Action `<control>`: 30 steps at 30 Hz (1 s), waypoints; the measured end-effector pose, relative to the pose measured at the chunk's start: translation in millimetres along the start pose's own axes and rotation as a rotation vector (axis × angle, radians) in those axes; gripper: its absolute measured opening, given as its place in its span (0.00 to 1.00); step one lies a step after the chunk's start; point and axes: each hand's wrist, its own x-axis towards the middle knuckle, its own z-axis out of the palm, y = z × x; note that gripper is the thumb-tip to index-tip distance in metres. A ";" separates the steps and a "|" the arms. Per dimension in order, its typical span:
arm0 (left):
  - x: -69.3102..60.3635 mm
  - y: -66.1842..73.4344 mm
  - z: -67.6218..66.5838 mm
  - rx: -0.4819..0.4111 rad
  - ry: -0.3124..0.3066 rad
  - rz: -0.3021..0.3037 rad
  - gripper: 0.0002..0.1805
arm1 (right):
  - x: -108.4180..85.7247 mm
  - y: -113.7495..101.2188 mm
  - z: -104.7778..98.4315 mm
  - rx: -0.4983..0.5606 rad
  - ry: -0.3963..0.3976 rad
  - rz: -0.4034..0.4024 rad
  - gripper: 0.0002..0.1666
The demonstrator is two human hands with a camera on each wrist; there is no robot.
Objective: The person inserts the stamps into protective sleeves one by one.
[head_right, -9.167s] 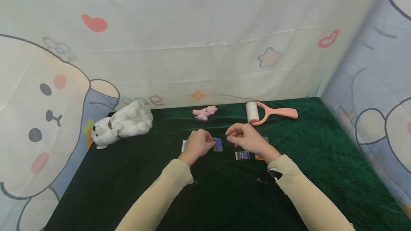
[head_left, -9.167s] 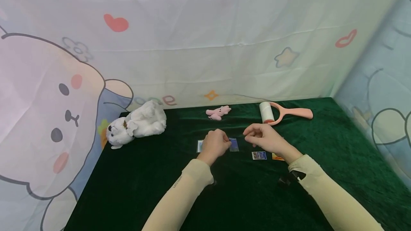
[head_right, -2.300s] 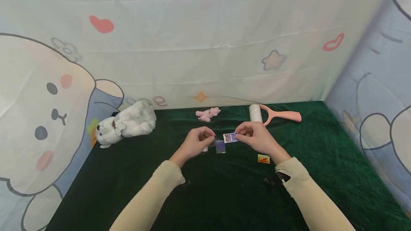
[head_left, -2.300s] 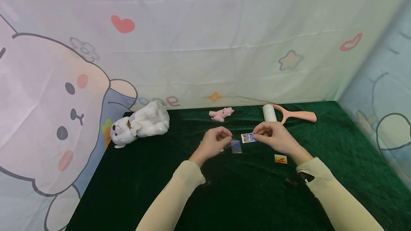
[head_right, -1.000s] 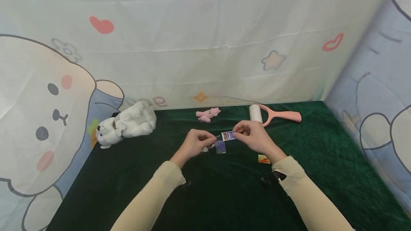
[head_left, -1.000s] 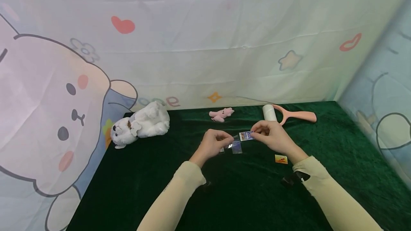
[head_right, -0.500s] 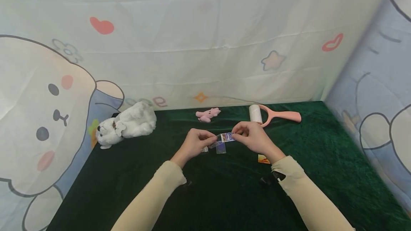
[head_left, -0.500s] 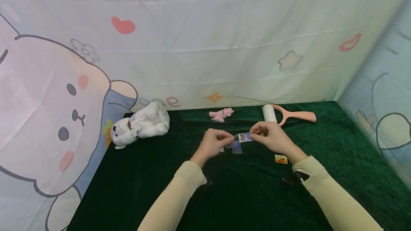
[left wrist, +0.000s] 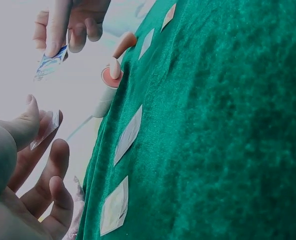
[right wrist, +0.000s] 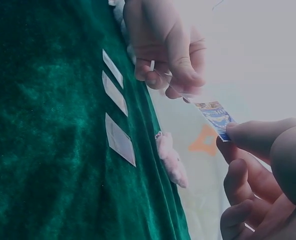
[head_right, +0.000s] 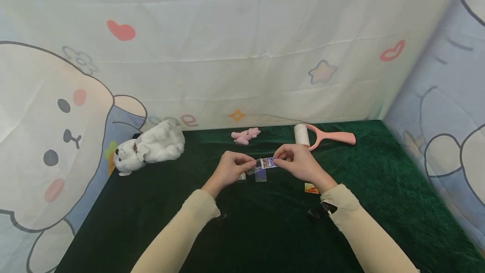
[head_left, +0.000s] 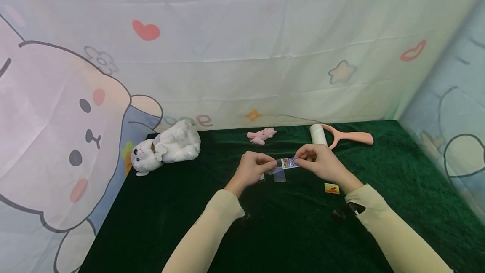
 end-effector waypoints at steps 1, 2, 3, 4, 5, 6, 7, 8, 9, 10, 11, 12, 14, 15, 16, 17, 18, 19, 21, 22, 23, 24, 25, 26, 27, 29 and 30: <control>0.1 0.6 0.0 0.004 -0.001 0.003 0.07 | 0.2 -0.5 -0.1 -0.001 -0.001 0.000 0.04; 0.1 1.2 0.1 0.010 -0.001 0.007 0.07 | 0.5 -1.1 -0.3 -0.001 -0.005 -0.002 0.04; 0.3 1.7 0.1 0.015 -0.002 0.012 0.07 | 0.8 -1.7 -0.5 0.000 -0.008 -0.001 0.04; 0.6 2.3 0.2 0.019 -0.002 0.016 0.08 | 1.2 -2.1 -0.8 0.001 -0.014 -0.002 0.04; 0.9 2.7 0.4 0.026 -0.002 0.019 0.08 | 1.6 -2.5 -0.8 0.001 -0.018 -0.003 0.04; 1.0 3.5 0.4 0.030 -0.002 0.023 0.08 | 1.7 -3.3 -0.9 0.004 -0.023 -0.005 0.04; 0.9 4.6 0.3 0.034 -0.004 0.024 0.09 | 1.9 -3.5 -0.7 0.005 -0.026 -0.006 0.04; 0.7 5.7 0.4 0.036 -0.006 0.022 0.09 | 2.1 -3.4 -0.5 0.008 -0.030 -0.009 0.05; 0.5 6.6 0.4 0.037 -0.008 0.023 0.09 | 2.1 -3.4 -0.1 0.012 -0.033 -0.010 0.05; 0.3 7.1 0.7 0.038 -0.009 0.023 0.09 | 2.2 -3.5 0.5 0.013 -0.033 -0.013 0.05; 0.2 7.4 0.9 0.039 -0.011 0.027 0.09 | 1.9 -3.6 1.0 0.015 -0.033 -0.015 0.05; 0.0 7.7 1.3 0.039 -0.013 0.032 0.09 | 1.3 -4.0 1.5 0.018 -0.034 -0.018 0.05; 0.1 7.3 2.5 0.046 -0.014 0.053 0.09 | 1.1 -3.4 3.1 0.019 -0.030 -0.013 0.05; 0.2 6.8 3.0 0.053 -0.015 0.069 0.10 | 0.8 -3.9 3.9 0.020 -0.029 -0.010 0.06; 0.1 6.8 3.5 0.061 -0.017 0.079 0.10 | 0.3 -4.4 4.3 0.020 -0.027 -0.007 0.06; -0.1 6.8 3.9 0.070 -0.020 0.090 0.10 | -0.3 -4.9 4.7 0.023 -0.027 -0.004 0.06; -0.4 6.9 4.2 0.079 -0.025 0.098 0.11 | -0.5 -5.1 5.1 0.025 -0.025 0.002 0.06; -0.5 7.1 4.5 0.088 -0.029 0.109 0.11 | -0.5 -5.1 5.5 0.026 -0.022 0.007 0.06; -1.0 7.5 4.8 0.111 -0.035 0.128 0.12 | -1.1 -6.3 5.7 0.034 -0.017 0.013 0.06; -1.3 7.7 5.1 0.121 -0.038 0.140 0.12 | -1.6 -6.4 5.6 0.039 -0.014 0.016 0.06; -1.2 7.4 5.5 0.133 -0.039 0.154 0.13 | -1.7 -6.1 5.6 0.043 -0.011 0.020 0.06; -1.4 7.8 5.4 0.149 -0.042 0.175 0.13 | -1.6 -5.7 5.7 0.050 -0.009 0.024 0.06; -1.7 8.3 5.5 0.167 -0.046 0.199 0.14 | -1.7 -5.3 5.7 0.058 -0.009 0.026 0.06; -2.1 8.5 5.6 0.185 -0.054 0.220 0.14 | -1.7 -4.9 5.6 0.068 -0.009 0.029 0.06; -2.5 8.8 5.5 0.205 -0.063 0.243 0.16 | -1.7 -4.4 5.5 0.077 -0.010 0.031 0.07; -3.2 8.6 5.7 0.247 -0.085 0.278 0.20 | -1.7 -3.5 5.4 0.093 -0.014 0.034 0.07; -3.7 8.7 5.9 0.274 -0.093 0.293 0.23 | -1.5 -3.2 5.3 0.099 -0.016 0.036 0.07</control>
